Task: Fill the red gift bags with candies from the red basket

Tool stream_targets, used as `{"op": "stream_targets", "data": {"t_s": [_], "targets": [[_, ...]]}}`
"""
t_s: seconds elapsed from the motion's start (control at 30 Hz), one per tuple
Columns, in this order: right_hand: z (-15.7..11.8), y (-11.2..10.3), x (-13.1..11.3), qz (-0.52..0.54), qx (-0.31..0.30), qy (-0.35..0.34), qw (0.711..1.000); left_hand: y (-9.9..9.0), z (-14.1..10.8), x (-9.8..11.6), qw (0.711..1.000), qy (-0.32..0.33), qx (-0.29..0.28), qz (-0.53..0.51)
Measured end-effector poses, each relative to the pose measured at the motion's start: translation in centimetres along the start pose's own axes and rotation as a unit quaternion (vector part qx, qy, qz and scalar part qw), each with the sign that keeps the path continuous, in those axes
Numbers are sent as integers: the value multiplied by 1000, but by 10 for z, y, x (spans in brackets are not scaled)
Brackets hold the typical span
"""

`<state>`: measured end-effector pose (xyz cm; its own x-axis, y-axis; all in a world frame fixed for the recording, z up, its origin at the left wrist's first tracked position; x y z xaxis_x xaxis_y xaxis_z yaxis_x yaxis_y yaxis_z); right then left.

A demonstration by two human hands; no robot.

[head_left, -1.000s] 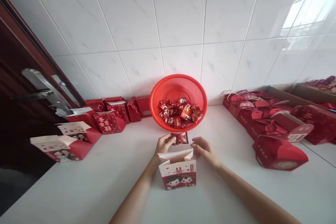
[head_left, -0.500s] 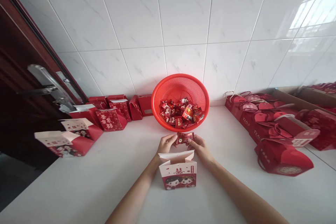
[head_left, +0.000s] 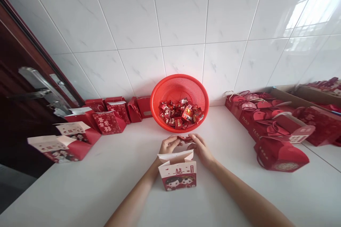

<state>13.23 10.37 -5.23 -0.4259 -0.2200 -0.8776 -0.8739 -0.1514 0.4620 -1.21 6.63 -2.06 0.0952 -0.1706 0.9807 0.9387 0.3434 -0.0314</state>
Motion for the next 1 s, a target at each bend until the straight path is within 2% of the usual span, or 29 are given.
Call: {"op": "stream_targets", "data": {"t_s": [0.17, 0.33, 0.5, 0.63, 0.87, 0.93, 1.0], "targets": [[2, -2, 2, 29, -6, 22, 999, -4, 4, -3, 999, 21, 29, 7], [4, -7, 3, 41, 14, -8, 999, -7, 17, -20, 997, -53, 33, -49], [4, -6, 4, 16, 9, -34, 999, 4, 14, -12, 996, -73, -47, -10], [2, -2, 2, -16, -13, -55, 998, 6, 10, -4, 996, -68, -54, 18], [-1, 5, 2, -105, -58, -55, 991, 5, 18, 7, 994, 6, -95, 51], [-1, 5, 2, -95, -60, -57, 992, -3, 29, 15, 993, 52, -65, 87], [-1, 4, 3, -87, -57, -57, 993, -15, 45, 28, 982, 123, -9, 142]]}}
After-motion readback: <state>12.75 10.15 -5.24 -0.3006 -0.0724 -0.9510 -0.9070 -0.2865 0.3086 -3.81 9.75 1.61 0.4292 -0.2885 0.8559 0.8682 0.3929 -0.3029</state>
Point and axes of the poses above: each hand's wrist, its own z-axis towards the middle knuckle, its own y-axis out of the palm, x = y × z, the point moved 7 cm from there along z, towards the middle knuckle, and after that the axes turned 13 degrees about x, right-handed, at the moved point
